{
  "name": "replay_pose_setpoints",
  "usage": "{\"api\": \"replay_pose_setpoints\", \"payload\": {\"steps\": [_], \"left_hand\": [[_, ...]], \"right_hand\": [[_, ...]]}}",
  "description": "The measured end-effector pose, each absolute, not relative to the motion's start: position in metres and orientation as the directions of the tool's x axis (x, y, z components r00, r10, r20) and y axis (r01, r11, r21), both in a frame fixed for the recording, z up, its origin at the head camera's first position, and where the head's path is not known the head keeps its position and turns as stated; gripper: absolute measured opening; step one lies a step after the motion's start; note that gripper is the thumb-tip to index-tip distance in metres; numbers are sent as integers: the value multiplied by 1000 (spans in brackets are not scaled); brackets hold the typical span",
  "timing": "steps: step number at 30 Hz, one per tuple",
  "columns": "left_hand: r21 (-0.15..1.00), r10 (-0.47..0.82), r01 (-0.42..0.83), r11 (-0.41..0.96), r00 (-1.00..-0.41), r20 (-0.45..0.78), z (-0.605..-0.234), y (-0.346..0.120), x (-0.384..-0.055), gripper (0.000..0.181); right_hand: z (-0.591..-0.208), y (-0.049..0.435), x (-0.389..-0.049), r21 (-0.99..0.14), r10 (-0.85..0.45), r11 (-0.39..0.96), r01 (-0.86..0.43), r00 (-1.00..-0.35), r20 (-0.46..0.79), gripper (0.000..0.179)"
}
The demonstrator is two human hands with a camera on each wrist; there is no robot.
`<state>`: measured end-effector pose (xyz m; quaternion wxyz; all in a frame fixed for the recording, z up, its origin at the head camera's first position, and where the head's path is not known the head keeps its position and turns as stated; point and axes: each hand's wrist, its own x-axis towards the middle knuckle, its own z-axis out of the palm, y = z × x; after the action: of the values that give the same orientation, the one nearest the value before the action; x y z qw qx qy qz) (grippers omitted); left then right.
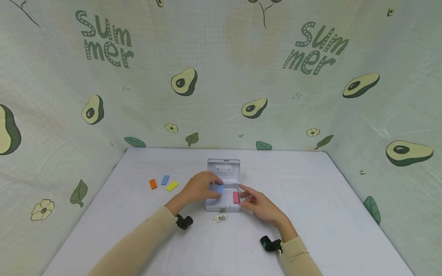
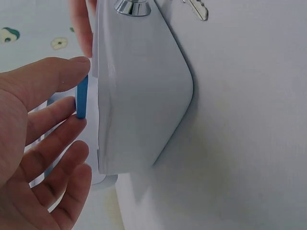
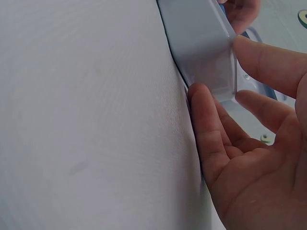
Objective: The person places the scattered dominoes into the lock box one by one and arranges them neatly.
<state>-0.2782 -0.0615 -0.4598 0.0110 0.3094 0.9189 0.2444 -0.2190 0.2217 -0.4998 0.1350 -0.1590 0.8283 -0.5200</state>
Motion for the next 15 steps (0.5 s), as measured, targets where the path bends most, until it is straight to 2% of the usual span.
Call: {"api": "replay_pose_setpoints", "payload": {"steps": [15], "left_hand": [[490, 584, 561, 668, -802, 122, -467, -51, -277, 39]], "right_hand": [[-500, 221, -219, -903, -410, 407, -136, -911, -48, 67]]}}
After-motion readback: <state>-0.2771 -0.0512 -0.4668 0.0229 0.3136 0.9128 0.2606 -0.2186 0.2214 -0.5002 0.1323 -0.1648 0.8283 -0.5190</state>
